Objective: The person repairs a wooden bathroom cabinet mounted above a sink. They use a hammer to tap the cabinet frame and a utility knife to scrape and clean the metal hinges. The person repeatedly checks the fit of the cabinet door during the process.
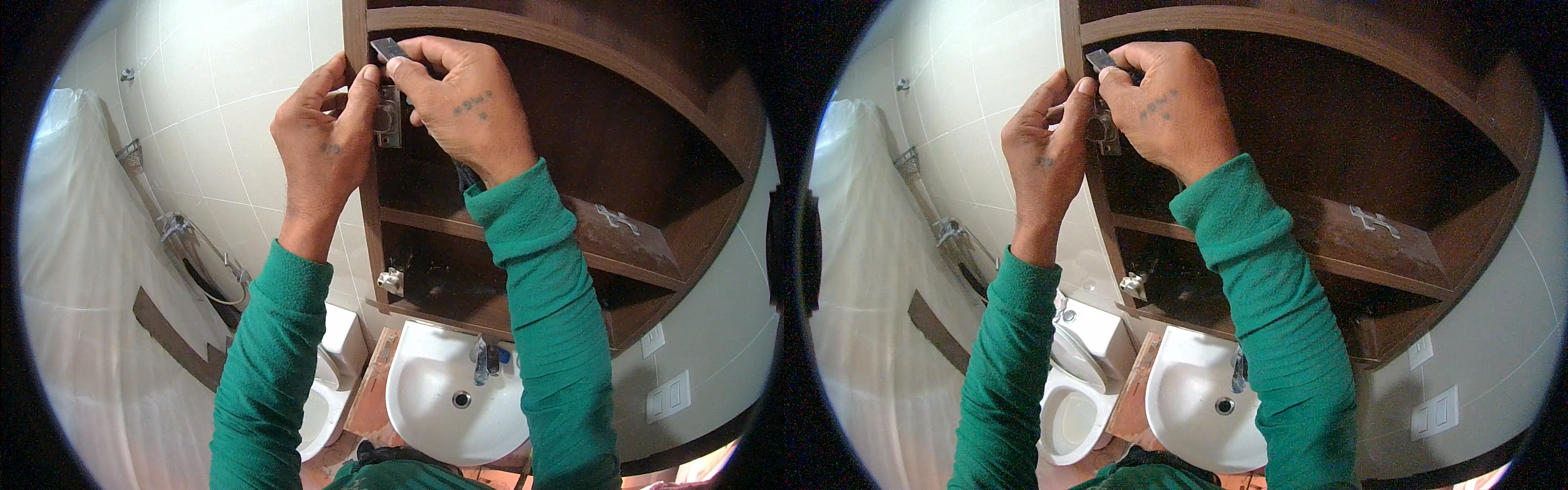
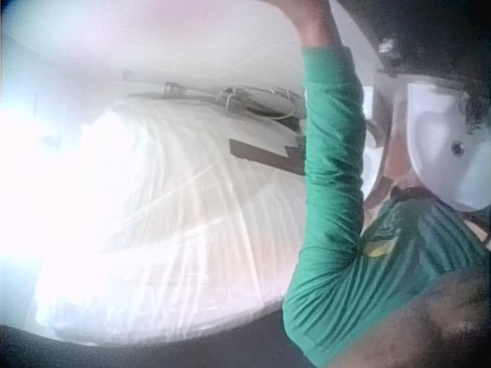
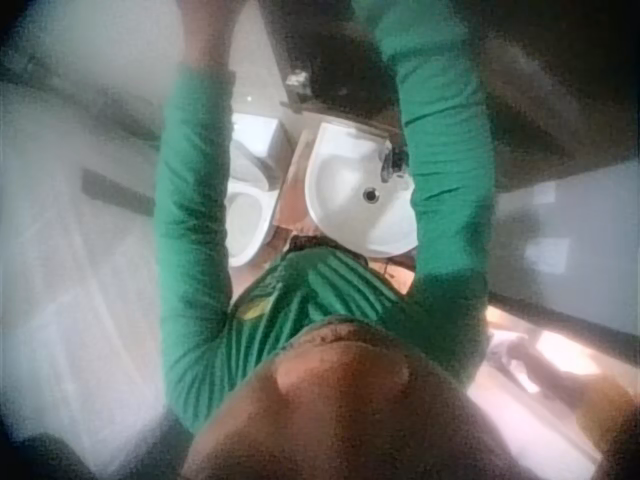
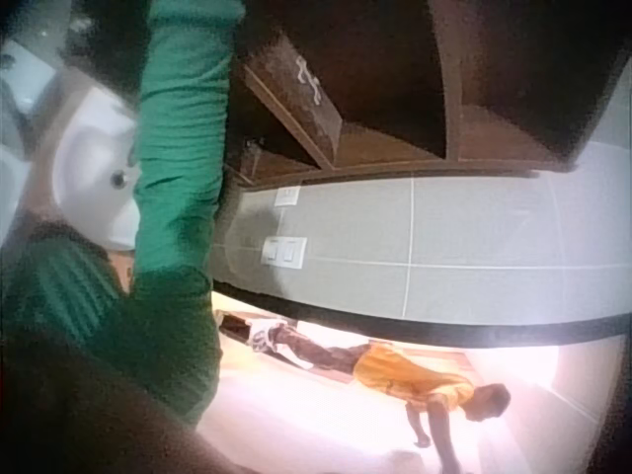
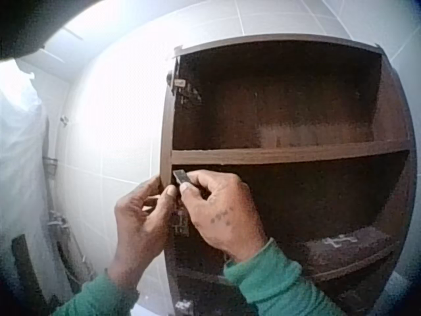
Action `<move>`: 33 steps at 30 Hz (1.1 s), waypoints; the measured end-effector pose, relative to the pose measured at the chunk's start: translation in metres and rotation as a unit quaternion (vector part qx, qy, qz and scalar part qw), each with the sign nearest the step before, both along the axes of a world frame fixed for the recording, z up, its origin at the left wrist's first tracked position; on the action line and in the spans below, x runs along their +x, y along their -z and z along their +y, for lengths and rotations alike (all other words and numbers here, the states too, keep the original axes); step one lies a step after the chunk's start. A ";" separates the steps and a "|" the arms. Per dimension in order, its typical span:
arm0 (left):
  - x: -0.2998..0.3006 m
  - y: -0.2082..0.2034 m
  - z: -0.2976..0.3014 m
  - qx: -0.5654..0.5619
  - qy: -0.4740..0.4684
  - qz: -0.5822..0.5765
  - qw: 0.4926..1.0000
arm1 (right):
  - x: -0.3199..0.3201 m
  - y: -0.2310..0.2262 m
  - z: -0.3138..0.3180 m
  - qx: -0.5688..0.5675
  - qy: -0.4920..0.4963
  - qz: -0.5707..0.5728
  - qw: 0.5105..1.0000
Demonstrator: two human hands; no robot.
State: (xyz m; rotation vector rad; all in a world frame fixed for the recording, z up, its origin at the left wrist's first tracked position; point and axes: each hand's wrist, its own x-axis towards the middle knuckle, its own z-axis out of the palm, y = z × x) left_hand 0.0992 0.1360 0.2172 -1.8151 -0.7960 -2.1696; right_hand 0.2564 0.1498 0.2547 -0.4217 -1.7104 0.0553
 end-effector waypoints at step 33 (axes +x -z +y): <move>0.005 -0.002 0.000 0.018 -0.012 0.001 1.000 | 0.005 0.003 0.014 0.043 -0.027 -0.010 0.999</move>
